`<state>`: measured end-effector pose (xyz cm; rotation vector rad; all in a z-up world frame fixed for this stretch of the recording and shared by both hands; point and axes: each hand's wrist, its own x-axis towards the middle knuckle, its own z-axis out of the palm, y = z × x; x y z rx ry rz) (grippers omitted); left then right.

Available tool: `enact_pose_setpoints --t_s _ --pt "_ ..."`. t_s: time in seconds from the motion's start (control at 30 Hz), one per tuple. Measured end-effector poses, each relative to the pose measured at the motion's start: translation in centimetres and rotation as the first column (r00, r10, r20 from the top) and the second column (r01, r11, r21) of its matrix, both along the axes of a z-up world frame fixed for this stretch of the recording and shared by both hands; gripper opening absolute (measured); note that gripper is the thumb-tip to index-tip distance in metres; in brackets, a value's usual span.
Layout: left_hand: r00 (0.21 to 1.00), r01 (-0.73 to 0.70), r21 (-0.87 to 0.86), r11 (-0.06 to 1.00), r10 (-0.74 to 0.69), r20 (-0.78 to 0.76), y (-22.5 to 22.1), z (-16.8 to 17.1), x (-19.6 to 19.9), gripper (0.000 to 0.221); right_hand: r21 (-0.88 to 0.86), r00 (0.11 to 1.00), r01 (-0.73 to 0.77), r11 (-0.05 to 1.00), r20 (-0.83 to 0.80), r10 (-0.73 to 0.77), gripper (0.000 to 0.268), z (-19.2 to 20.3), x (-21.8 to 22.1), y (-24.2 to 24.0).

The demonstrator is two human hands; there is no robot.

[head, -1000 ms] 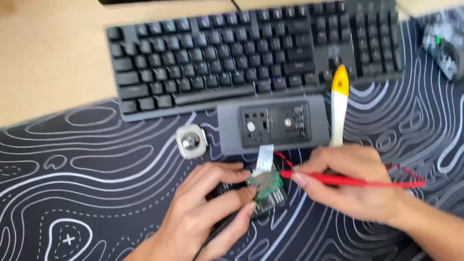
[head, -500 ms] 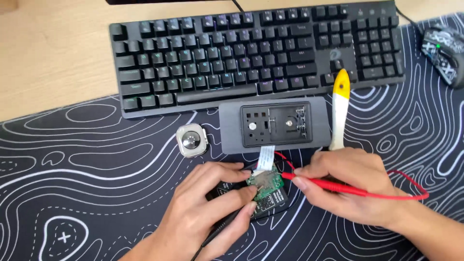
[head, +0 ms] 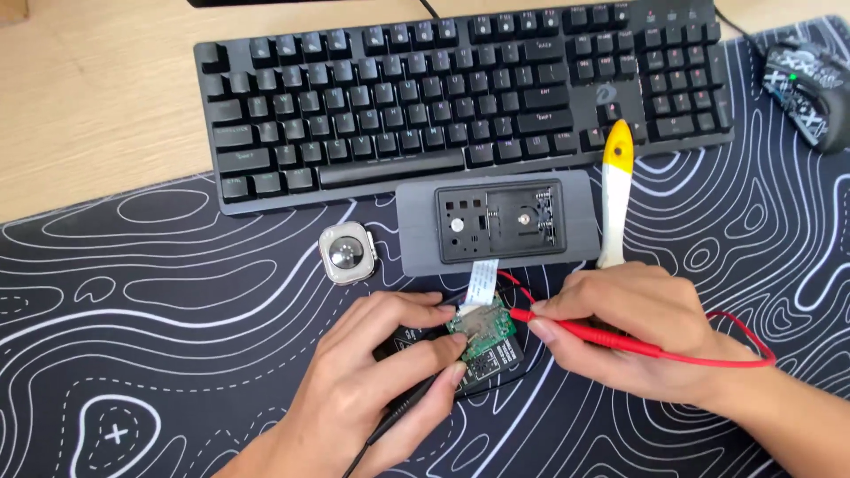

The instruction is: Testing or repairing a small circuit board using a multimeter probe on a repair bench.

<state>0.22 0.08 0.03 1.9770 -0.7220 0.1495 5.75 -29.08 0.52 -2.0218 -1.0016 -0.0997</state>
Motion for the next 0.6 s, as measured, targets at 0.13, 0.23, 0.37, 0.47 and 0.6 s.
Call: enact_pose_setpoints --t_s 0.13,0.23,0.37,0.47,0.6 --pt "1.0 -0.009 -0.009 1.0 0.009 -0.001 0.0 -0.1 -0.2 0.019 0.004 1.0 0.016 1.0 0.001 -0.016 0.012 -0.3 -0.2 0.0" --pt "1.0 -0.013 0.004 1.0 0.013 -0.003 0.0 0.0 -0.3 0.018 0.0 1.0 0.002 1.0 -0.019 -0.002 0.013 -0.2 0.0 -0.1" --pt "1.0 -0.014 -0.004 1.0 0.014 -0.017 0.0 0.1 -0.2 0.017 -0.035 0.999 -0.02 0.999 0.024 0.021 0.012 -0.1 0.0 0.1" --pt "1.0 -0.014 -0.004 1.0 0.014 -0.014 0.1 0.3 -0.2 0.017 -0.057 0.999 -0.036 0.998 0.004 0.036 0.008 0.2 0.1 0.3" --pt "1.0 0.009 0.013 1.0 -0.009 0.021 0.2 0.7 0.2 0.016 -0.087 0.998 -0.037 0.996 -0.045 0.033 0.01 1.3 0.3 0.6"
